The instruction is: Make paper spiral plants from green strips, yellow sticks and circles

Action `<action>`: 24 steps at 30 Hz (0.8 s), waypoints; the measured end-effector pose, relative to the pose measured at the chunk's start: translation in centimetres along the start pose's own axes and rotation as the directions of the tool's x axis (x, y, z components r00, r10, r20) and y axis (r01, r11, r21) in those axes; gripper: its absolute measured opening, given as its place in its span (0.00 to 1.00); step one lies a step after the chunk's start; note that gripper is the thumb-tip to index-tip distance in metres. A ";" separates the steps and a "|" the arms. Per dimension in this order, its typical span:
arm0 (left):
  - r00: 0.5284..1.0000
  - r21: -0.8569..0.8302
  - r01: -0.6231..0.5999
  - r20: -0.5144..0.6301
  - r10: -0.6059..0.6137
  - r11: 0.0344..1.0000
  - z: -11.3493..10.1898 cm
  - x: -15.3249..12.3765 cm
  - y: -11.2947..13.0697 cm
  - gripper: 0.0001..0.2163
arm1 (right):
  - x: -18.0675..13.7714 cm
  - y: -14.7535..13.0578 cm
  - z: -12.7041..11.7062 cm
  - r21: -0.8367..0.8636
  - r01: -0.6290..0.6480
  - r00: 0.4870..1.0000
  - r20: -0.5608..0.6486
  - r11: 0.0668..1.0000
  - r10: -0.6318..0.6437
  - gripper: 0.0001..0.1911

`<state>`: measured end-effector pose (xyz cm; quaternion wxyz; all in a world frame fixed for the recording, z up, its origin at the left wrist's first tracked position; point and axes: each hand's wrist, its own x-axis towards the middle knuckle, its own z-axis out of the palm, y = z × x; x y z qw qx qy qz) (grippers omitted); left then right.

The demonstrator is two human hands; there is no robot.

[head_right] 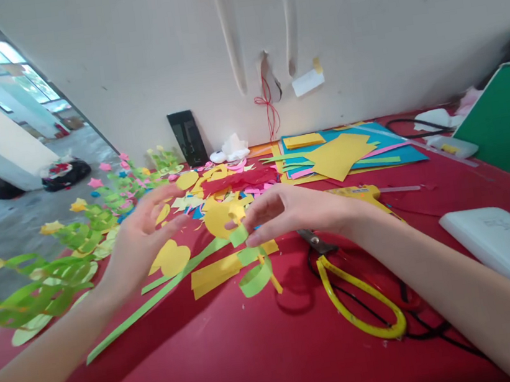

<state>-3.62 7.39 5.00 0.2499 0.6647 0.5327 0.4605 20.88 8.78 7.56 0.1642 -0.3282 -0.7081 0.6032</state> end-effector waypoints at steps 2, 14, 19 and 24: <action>0.994 0.024 0.042 0.097 -0.044 0.999 0.0 -0.1 -0.1 0.11 | 0.0 -0.1 -0.1 0.035 0.011 1.000 0.027 0.999 -0.011 0.04; 0.860 -0.191 0.290 0.483 -0.168 0.938 1.5 -1.5 -0.5 0.16 | 0.1 0.4 0.0 0.022 0.027 0.999 -0.036 0.999 -0.026 0.04; 0.898 -0.252 0.319 0.390 -0.206 0.914 2.3 -2.3 -0.5 0.11 | 0.3 0.4 0.3 0.028 0.043 0.998 -0.050 0.999 -0.042 0.03; 0.908 -0.264 0.277 0.386 -0.162 0.924 2.5 -3.4 -1.0 0.11 | -0.7 0.1 -1.0 -0.044 0.022 0.995 -0.094 0.999 -0.026 0.04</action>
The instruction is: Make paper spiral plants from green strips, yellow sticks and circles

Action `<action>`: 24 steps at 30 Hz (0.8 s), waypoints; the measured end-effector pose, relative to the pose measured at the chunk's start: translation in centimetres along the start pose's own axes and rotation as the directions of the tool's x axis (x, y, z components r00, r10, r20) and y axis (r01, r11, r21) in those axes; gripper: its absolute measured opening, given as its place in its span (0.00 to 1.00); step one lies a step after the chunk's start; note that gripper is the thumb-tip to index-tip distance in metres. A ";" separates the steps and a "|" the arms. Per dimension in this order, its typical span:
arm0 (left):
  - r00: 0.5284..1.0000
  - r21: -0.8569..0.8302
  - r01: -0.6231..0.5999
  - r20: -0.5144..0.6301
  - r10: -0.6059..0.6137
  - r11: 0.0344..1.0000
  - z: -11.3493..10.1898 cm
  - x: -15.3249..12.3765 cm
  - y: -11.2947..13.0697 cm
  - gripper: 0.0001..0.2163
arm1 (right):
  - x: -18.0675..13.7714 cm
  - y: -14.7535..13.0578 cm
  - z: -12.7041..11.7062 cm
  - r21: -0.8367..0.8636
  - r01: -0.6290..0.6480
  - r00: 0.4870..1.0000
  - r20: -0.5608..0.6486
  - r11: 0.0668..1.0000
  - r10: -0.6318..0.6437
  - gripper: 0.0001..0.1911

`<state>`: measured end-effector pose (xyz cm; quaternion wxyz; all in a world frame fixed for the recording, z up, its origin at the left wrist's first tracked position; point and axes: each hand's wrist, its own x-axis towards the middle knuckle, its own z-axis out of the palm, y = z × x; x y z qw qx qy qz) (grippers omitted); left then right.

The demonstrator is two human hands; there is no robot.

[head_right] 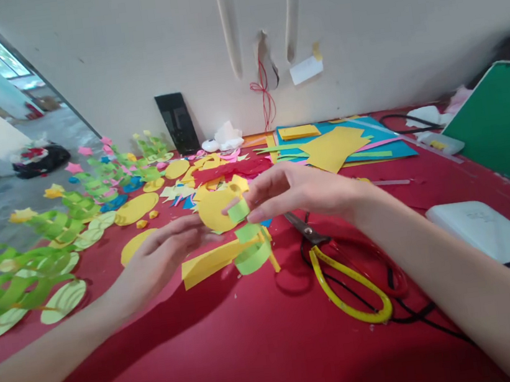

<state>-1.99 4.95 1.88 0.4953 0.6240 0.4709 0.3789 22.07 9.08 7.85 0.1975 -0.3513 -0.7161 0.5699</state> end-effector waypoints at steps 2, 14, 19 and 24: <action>0.996 0.188 -0.070 0.072 0.058 0.980 -0.2 -0.4 -0.2 0.10 | -0.3 -0.1 -0.5 -0.040 -0.052 0.994 0.097 0.998 0.056 0.08; 0.896 0.719 -0.426 0.419 0.147 0.549 -2.5 -3.2 -1.9 0.19 | -0.1 -1.0 2.1 -0.550 -0.060 0.998 -0.033 0.833 0.050 0.07; 0.861 0.769 -0.504 0.485 0.153 0.393 -2.5 -4.0 -2.2 0.18 | -0.1 -1.2 2.6 -0.390 0.005 0.953 0.282 0.921 0.114 0.07; 0.858 0.805 -0.513 0.476 0.193 0.297 -2.5 -4.1 -2.1 0.16 | 0.7 0.3 1.4 -0.573 -0.174 0.985 -0.095 0.801 0.146 0.07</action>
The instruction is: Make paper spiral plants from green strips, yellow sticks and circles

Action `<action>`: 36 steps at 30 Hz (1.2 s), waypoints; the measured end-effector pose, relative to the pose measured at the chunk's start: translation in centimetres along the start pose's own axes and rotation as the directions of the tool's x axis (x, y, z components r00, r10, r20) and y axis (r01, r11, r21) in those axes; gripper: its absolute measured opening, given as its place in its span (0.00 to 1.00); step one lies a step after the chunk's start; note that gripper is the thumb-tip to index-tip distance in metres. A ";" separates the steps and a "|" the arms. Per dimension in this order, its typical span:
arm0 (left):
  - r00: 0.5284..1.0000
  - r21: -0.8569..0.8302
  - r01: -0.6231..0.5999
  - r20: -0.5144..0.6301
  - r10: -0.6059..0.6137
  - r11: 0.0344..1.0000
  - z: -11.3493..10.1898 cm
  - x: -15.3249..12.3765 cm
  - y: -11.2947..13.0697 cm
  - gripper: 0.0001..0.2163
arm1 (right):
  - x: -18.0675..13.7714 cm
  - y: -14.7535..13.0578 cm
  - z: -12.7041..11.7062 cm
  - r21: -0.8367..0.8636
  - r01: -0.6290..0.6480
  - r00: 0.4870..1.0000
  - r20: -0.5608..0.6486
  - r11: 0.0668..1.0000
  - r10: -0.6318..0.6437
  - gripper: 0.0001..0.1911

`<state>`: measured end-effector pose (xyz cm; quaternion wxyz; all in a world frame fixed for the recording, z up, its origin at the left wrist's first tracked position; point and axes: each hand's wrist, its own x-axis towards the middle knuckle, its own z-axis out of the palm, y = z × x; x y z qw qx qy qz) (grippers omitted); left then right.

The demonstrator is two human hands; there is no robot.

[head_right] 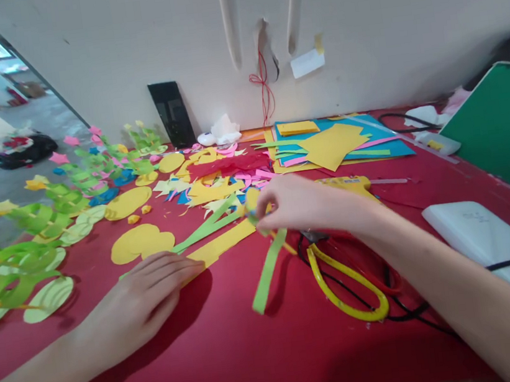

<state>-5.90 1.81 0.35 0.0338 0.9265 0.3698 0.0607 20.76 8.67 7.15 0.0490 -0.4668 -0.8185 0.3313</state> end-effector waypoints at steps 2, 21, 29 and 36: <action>0.999 0.036 0.010 -0.036 -0.009 0.999 0.0 0.0 -0.1 0.14 | -0.1 0.5 -0.8 0.023 -0.064 0.996 -0.058 0.998 0.065 0.11; 0.914 -0.895 0.132 -0.056 -0.401 0.426 -1.4 3.6 1.2 0.10 | -1.2 -0.7 -1.1 0.414 0.220 0.962 0.057 0.883 -0.266 0.06; 0.987 -0.319 -0.055 -0.158 0.004 0.946 -0.9 3.5 1.4 0.17 | -1.0 0.7 -1.8 0.546 0.242 0.970 -0.116 0.802 -0.213 0.07; 0.956 -0.296 -0.292 -0.078 0.282 0.909 -1.1 3.4 2.0 0.08 | 0.0 0.2 -0.7 0.525 0.345 0.905 -0.405 0.778 -0.128 0.02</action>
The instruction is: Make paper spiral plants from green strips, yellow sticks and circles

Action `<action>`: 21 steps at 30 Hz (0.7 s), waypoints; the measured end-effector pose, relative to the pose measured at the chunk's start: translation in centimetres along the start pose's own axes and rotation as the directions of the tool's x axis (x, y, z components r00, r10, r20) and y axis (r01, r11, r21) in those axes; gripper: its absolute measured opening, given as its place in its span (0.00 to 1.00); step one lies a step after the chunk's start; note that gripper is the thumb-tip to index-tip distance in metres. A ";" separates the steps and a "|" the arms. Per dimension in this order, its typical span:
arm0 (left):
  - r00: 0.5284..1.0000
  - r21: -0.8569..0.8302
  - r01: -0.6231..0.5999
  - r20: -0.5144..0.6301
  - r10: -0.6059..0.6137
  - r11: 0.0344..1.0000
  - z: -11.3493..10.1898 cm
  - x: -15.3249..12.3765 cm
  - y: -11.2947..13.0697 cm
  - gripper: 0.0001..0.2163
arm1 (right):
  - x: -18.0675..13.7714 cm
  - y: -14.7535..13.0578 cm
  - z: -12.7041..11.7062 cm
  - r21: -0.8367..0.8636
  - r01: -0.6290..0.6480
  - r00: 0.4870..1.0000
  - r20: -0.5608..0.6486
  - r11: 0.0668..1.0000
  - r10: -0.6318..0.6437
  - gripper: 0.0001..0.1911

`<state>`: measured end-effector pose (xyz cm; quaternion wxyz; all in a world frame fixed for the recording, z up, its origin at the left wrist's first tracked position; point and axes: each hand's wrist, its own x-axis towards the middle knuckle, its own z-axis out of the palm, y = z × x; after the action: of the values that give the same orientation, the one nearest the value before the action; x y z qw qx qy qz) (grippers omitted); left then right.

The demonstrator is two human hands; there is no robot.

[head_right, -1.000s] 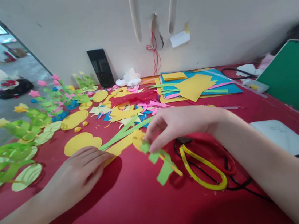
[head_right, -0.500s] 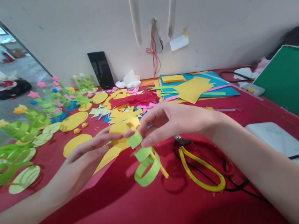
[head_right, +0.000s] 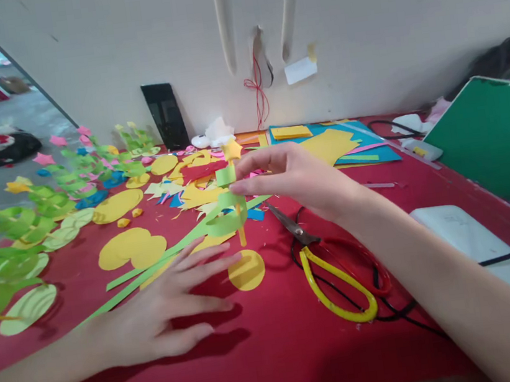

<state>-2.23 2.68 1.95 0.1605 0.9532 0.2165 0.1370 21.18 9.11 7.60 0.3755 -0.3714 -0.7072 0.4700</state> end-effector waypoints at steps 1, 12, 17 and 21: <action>0.997 -0.039 0.019 -0.079 -0.022 0.999 -0.2 0.0 0.0 0.06 | 0.0 0.0 0.3 -0.014 0.004 1.000 -0.012 1.000 -0.004 0.03; 0.660 -0.514 0.285 -0.507 -0.555 0.809 -1.6 3.3 -0.8 0.09 | 0.0 0.1 2.7 -0.312 0.087 0.996 -0.005 0.946 -0.093 0.03; 0.677 -0.514 0.260 -0.506 -0.534 0.817 -1.6 4.2 -1.1 0.06 | -0.2 0.0 3.2 -0.404 0.133 0.991 0.040 0.905 -0.128 0.04; 0.687 -0.456 0.261 -0.531 -0.496 0.851 -1.7 4.5 -1.3 0.04 | -0.4 -0.1 3.4 -0.456 0.140 0.990 0.044 0.879 -0.134 0.04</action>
<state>0.60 6.23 3.91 0.2676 0.7400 0.4250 0.4473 18.35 7.41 6.71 0.3058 -0.3958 -0.8245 0.2646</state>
